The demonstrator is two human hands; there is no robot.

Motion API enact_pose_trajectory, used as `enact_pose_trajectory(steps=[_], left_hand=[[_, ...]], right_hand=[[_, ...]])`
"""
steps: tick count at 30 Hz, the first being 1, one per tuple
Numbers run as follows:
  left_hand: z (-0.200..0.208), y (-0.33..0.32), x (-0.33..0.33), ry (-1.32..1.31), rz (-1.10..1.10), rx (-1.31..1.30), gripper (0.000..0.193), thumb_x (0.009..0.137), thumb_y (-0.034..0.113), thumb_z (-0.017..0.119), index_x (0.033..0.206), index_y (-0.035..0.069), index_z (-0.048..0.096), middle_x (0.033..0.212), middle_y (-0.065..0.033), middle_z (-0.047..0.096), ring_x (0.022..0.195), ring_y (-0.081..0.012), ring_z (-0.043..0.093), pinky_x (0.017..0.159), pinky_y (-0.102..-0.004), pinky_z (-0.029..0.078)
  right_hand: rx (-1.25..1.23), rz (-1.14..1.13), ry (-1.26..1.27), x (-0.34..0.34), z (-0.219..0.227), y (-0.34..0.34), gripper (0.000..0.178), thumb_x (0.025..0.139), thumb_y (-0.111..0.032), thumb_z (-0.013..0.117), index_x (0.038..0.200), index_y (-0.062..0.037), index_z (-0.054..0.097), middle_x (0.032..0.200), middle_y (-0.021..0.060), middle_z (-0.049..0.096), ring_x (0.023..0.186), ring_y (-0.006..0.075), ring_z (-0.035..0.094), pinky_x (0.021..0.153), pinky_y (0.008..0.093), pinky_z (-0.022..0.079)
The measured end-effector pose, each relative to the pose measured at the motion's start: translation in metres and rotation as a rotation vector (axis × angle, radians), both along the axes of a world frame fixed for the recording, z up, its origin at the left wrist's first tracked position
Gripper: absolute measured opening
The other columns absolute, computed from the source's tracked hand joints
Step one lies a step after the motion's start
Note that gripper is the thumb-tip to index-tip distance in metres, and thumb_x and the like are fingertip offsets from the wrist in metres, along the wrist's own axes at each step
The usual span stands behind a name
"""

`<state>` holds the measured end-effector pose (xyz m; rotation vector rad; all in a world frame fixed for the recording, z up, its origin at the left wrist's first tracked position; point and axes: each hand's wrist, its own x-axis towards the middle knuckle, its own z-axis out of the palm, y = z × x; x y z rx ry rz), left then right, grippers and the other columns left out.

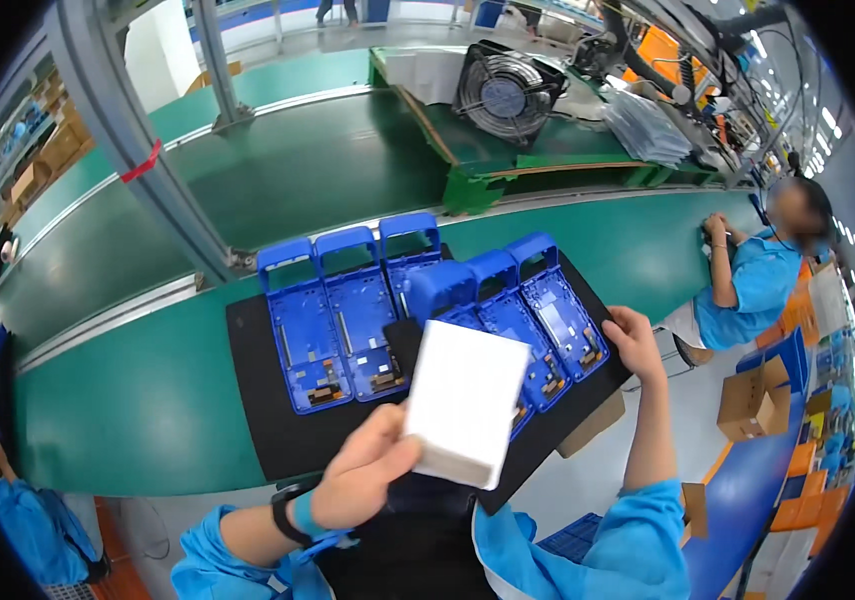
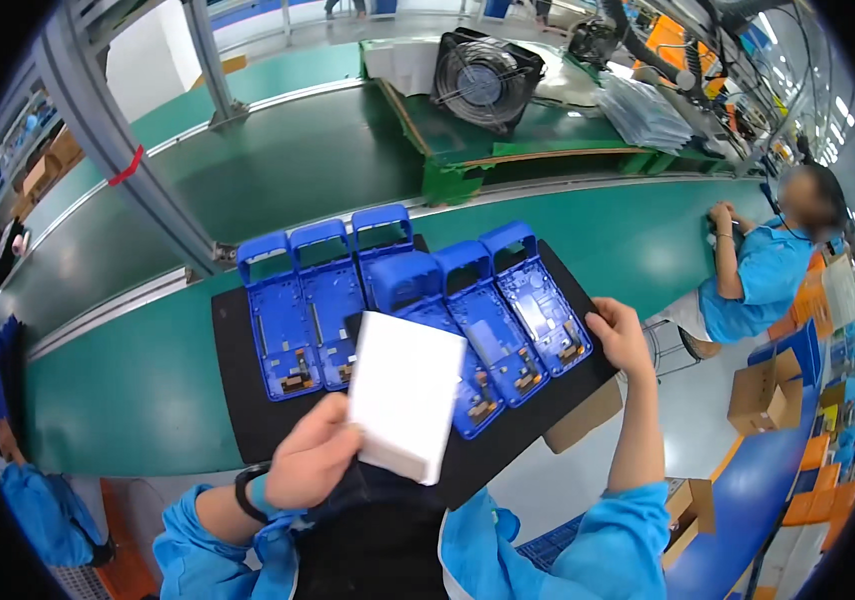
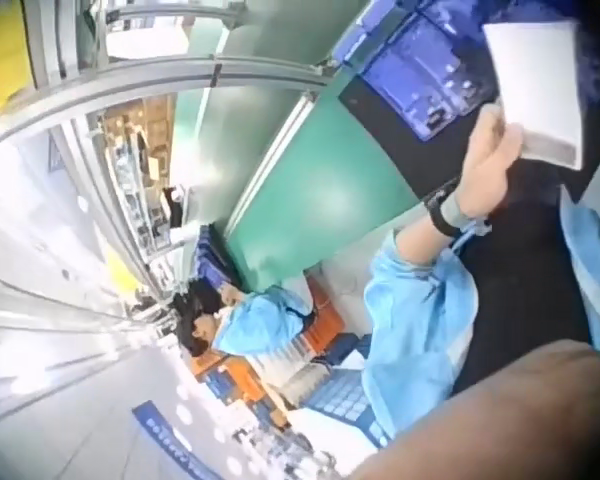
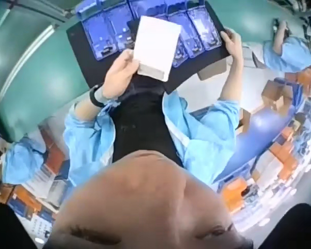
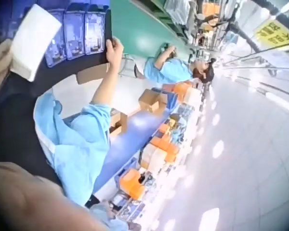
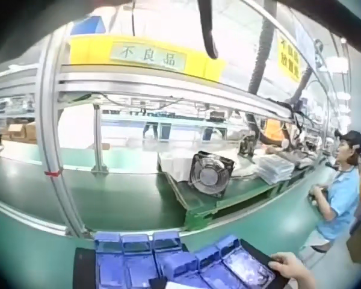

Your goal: Applying small stickers to internal components of electronic devices on an assembly line.

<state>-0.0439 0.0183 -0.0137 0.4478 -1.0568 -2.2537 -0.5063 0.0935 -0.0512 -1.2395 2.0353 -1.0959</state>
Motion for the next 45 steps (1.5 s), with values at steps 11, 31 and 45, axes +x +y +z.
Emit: enact_pose_trajectory(steps=[11,31,45], left_hand=[[-0.016,-0.025,-0.149,-0.061,-0.364,0.292,0.016,0.106,0.017,0.050,0.115,0.004,0.052,0.117,-0.0065,0.058,0.114,-0.0164,0.056,0.104,-0.0338,0.042],[-0.017,-0.134,0.044,-0.260,0.230,-0.362,0.019,0.103,0.012,0.057,0.115,0.000,0.048,0.107,-0.0131,0.070,0.100,-0.0134,0.065,0.088,-0.0287,0.051],[-0.037,-0.114,0.058,-0.257,0.321,-0.371,0.017,0.103,0.011,0.054,0.115,0.000,0.048,0.102,-0.0127,0.071,0.093,-0.0101,0.064,0.082,-0.0234,0.049]], right_hand=[[-0.229,0.054,0.619,0.162,0.039,0.039,0.039,0.069,-0.010,0.078,0.106,-0.0040,0.067,0.106,0.0148,0.063,0.101,0.0355,0.059,0.086,0.0443,0.048],[0.398,-0.276,1.106,-0.155,-0.011,0.071,0.039,0.079,0.007,0.055,0.114,-0.0002,0.069,0.117,0.0208,0.069,0.107,0.0373,0.066,0.097,0.0417,0.051],[-0.369,0.431,0.319,0.243,0.050,-0.095,0.020,0.079,0.010,0.066,0.097,0.0028,0.064,0.094,0.0132,0.062,0.081,0.0177,0.060,0.070,0.0268,0.048]])
